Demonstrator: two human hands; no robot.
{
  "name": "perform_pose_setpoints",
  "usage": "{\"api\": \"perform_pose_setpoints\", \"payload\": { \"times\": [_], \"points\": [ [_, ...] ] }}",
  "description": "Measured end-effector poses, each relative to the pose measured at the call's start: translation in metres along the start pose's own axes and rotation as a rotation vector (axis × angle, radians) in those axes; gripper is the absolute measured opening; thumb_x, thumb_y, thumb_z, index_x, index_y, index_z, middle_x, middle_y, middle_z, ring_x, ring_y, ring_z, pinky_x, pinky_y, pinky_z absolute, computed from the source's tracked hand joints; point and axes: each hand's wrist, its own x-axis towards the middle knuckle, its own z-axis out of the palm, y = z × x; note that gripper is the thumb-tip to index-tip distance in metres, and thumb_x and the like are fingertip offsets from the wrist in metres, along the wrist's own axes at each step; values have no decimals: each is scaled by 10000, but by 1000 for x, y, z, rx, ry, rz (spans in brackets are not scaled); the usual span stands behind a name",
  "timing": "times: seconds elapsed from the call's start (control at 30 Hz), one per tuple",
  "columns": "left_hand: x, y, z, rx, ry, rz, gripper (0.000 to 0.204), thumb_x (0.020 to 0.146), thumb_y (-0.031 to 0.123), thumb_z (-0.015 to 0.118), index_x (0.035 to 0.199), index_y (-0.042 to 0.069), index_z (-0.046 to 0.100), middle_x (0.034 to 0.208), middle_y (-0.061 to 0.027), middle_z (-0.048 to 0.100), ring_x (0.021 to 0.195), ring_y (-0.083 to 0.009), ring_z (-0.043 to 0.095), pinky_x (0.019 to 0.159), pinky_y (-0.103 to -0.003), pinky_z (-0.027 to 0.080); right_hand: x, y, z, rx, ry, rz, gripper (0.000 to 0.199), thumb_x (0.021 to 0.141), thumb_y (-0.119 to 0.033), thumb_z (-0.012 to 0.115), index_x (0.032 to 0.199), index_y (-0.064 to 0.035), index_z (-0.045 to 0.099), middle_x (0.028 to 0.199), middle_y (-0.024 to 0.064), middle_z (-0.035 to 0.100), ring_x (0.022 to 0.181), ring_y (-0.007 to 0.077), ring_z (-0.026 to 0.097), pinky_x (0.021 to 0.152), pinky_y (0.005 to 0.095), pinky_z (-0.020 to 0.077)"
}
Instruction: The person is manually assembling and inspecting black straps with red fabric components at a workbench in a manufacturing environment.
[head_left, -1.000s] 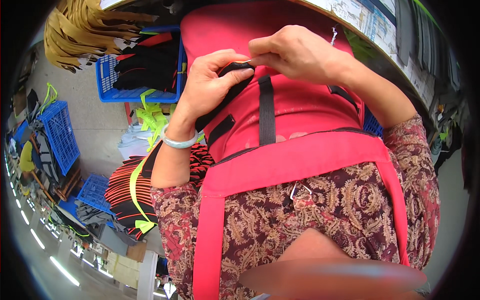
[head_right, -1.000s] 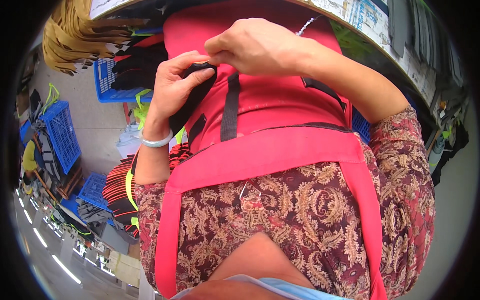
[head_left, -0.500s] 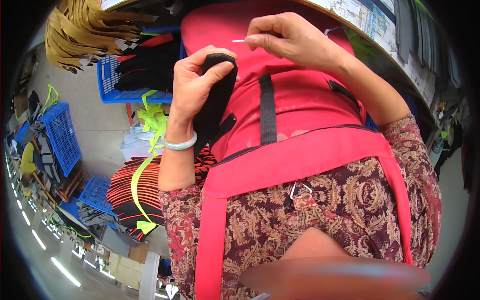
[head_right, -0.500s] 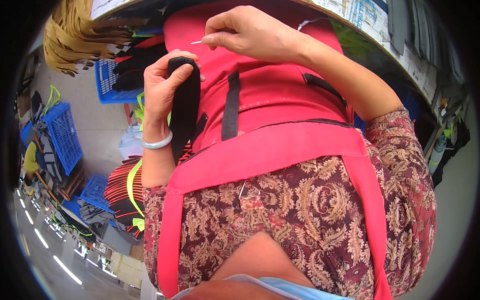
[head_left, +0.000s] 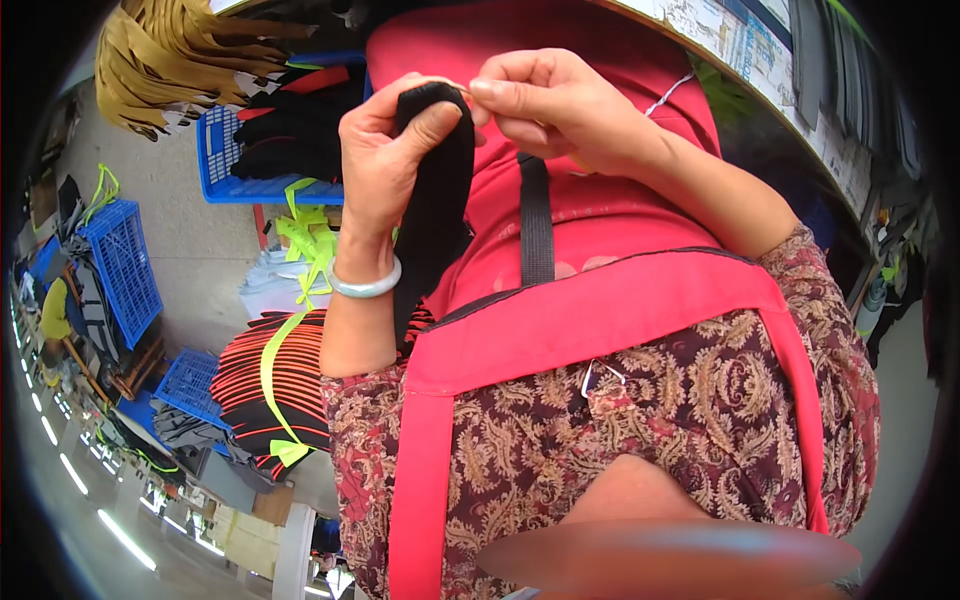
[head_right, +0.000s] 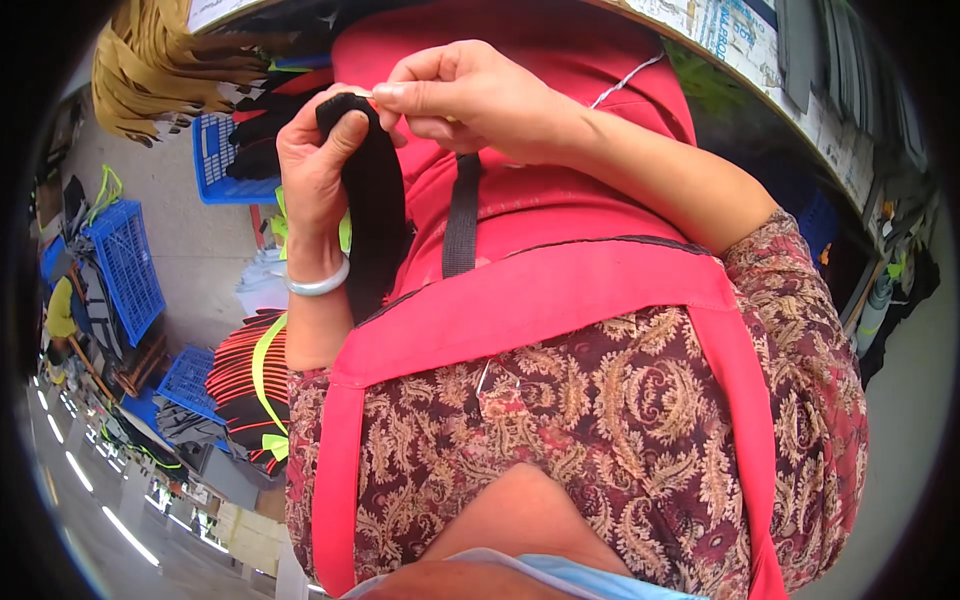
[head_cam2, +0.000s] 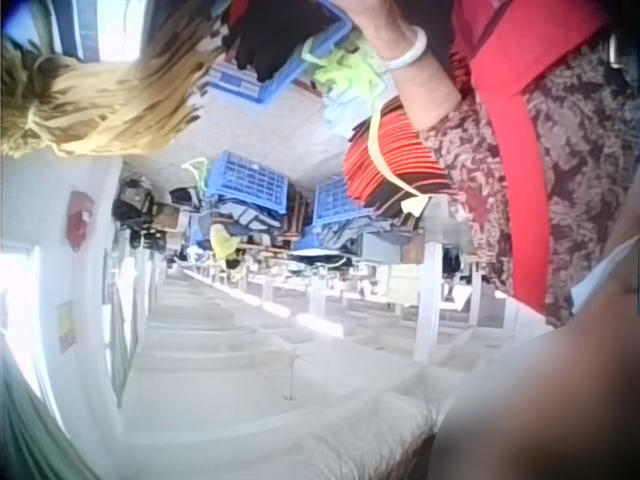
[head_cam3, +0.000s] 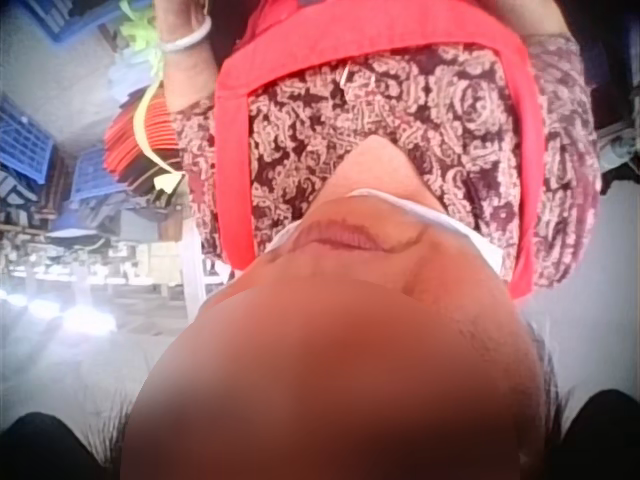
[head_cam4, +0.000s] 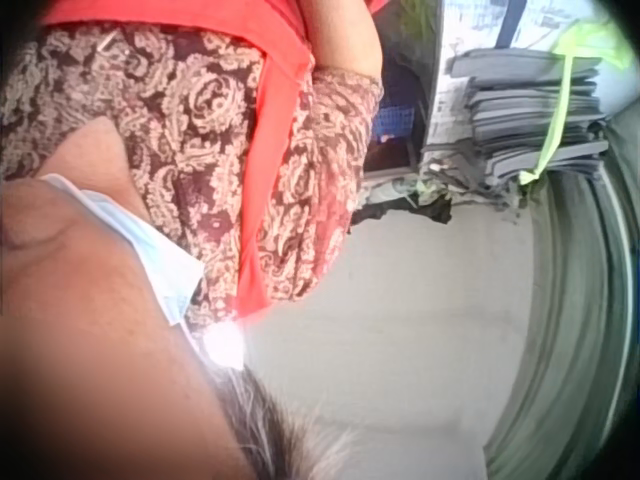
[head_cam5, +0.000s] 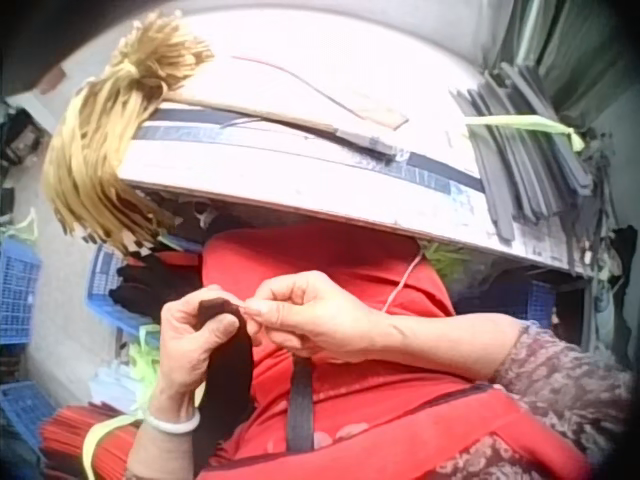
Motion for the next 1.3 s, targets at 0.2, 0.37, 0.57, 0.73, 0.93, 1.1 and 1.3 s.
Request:
{"api": "perform_pose_setpoints", "payload": {
  "times": [0.2,0.37,0.57,0.73,0.93,1.1,1.3],
  "points": [
    [-2,-11,-12,-100,13,-39,146,870,44,662,991,-37,651,845,-86,661,730,-185,664,700,-269,544,10,-12,-34,-686,77,-157,252,970,-240,547,869,-23,624,612,-59,452,569,13,412,520,189,340],
    [-2,-10,-16,-127,-14,-44,180,879,70,655,1019,-41,635,858,-101,663,742,-196,670,715,-281,544,2,-8,-14,-659,49,-215,221,972,-196,549,884,-1,603,600,-55,419,558,19,391,502,200,334],
    [3,-13,-19,-139,-59,-38,191,884,84,648,1025,-43,629,854,-112,667,744,-198,670,715,-280,539,3,-5,-8,-651,33,-190,210,967,-189,561,874,-6,601,573,-59,380,523,25,350,460,218,296],
    [3,-18,-12,-78,-60,-68,231,888,127,662,1051,-26,605,867,-103,659,757,-197,650,722,-276,519,2,4,0,-480,33,-197,230,977,-199,540,862,-13,612,555,-59,405,474,10,332,429,200,252],
    [6,-14,3,-287,38,53,186,886,118,664,987,-38,654,817,-111,677,709,-178,654,690,-258,531,3,11,-2,281,-109,-15,231,963,-222,568,873,-18,626,551,-52,432,420,18,297,375,190,190],
    [3,-16,-7,-266,69,-22,189,899,130,652,994,-33,657,816,-92,676,714,-166,653,690,-250,526,12,-5,-27,-633,1,-95,284,951,-285,574,863,-24,643,571,-33,471,504,48,413,477,218,334],
    [-8,-11,-12,66,10,-70,169,894,93,656,1039,12,682,877,-32,687,784,-79,625,719,-207,499,-2,-24,-22,-840,13,-131,237,962,-225,569,876,-9,612,620,-35,450,577,38,412,515,225,350]
  ]
}}
